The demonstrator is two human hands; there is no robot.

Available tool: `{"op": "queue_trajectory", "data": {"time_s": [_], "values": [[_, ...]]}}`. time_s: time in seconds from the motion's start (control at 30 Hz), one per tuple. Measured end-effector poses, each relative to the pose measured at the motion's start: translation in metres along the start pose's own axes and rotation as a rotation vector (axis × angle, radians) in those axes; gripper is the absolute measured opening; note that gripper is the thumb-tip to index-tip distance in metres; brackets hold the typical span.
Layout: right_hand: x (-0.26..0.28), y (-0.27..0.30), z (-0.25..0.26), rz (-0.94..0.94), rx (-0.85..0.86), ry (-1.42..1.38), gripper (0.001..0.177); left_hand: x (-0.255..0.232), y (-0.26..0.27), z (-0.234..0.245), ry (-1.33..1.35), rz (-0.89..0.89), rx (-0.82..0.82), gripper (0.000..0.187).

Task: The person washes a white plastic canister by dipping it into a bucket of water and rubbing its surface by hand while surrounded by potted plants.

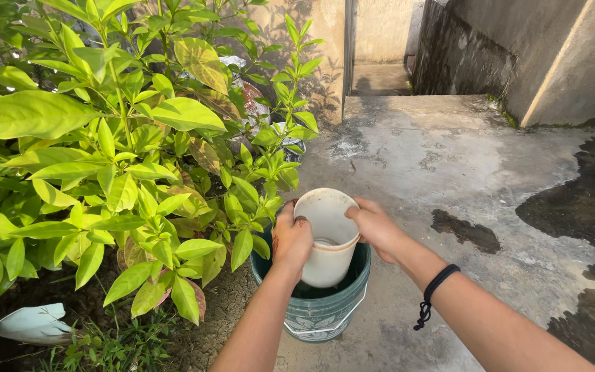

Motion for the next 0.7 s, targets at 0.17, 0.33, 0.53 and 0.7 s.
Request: {"op": "queue_trajectory", "data": {"time_s": [0.17,0.33,0.53,0.7], "values": [[-0.032,-0.028,-0.002,0.190,-0.038,0.336,0.044,0.041,-0.005,-0.002,-0.404,0.011,0.166,0.055],[-0.039,-0.033,-0.008,0.309,-0.230,0.606,0.051,0.053,-0.001,-0.004,-0.649,-0.008,0.299,0.051],[-0.037,-0.009,-0.034,0.242,-0.410,1.080,0.050,0.053,0.010,0.004,-0.818,0.082,0.515,0.060],[-0.035,0.007,-0.044,0.335,-0.427,1.151,0.048,0.057,0.016,0.008,-0.804,-0.005,0.487,0.063]]}}
Point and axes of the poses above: each hand's wrist, its own y-axis away from the middle knuckle, its own z-axis out of the back of the hand, x = y × z, the point moved 1 cm from there along -y, towards the middle knuckle, and after that the axes turned 14 degrees about -z, right-handed, at the moved point
